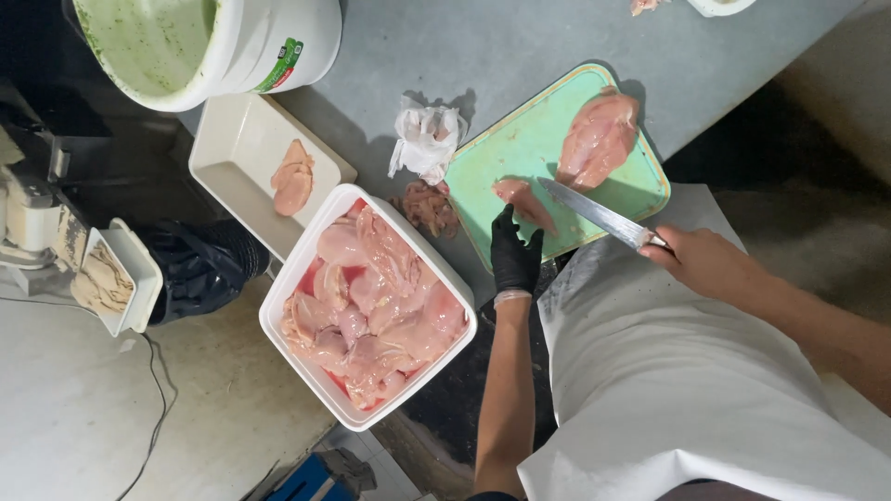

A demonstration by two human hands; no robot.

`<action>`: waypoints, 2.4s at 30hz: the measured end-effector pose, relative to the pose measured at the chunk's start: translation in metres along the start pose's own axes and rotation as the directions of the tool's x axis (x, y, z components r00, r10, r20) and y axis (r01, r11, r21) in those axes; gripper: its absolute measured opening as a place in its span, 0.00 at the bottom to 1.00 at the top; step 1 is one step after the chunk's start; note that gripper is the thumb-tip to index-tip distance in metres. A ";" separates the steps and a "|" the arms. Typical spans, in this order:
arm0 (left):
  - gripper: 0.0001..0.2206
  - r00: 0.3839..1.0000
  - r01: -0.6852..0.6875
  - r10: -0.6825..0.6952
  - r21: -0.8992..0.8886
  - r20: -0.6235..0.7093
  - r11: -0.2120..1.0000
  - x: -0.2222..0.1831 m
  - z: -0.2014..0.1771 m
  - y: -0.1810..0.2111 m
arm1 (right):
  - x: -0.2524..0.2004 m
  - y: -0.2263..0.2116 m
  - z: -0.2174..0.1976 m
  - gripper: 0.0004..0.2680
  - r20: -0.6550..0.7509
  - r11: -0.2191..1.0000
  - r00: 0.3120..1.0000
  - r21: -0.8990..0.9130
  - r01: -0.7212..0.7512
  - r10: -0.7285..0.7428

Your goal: Trimming fat and connective tissue from raw chicken breasts using a knife on a cutting board and sorting them into plastic bins.

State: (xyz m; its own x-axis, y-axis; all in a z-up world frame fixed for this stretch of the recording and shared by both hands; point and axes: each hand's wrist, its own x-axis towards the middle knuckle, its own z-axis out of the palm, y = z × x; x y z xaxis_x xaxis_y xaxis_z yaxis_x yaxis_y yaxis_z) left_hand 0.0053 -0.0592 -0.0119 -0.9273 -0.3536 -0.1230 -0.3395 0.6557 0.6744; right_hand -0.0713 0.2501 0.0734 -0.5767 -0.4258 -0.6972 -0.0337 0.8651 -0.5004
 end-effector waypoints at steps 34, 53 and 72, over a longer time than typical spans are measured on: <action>0.37 0.989 0.132 -0.080 0.473 -0.128 0.871 0.030 0.043 0.034 | 0.057 -0.007 0.045 0.14 0.082 0.984 0.989 0.138 0.115 -0.127; 0.13 0.974 -0.074 0.036 -0.166 -0.225 0.983 0.080 0.023 -0.023 | -0.035 0.012 -0.027 0.15 0.138 0.890 0.990 -0.448 0.084 -0.024; 0.10 0.967 0.082 -0.246 -0.827 -0.069 0.556 0.054 -0.063 0.002 | -0.035 0.037 -0.033 0.13 0.369 0.905 0.929 -0.387 0.179 -0.026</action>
State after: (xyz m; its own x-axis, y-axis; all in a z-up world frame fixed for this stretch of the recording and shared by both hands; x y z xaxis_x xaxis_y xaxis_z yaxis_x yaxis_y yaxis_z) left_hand -0.0353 -0.1191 0.0289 -0.8018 -0.5496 -0.2345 -0.1343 -0.2167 0.9670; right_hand -0.0789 0.3062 0.0961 -0.2333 -0.5157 -0.8244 -0.4493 0.8090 -0.3790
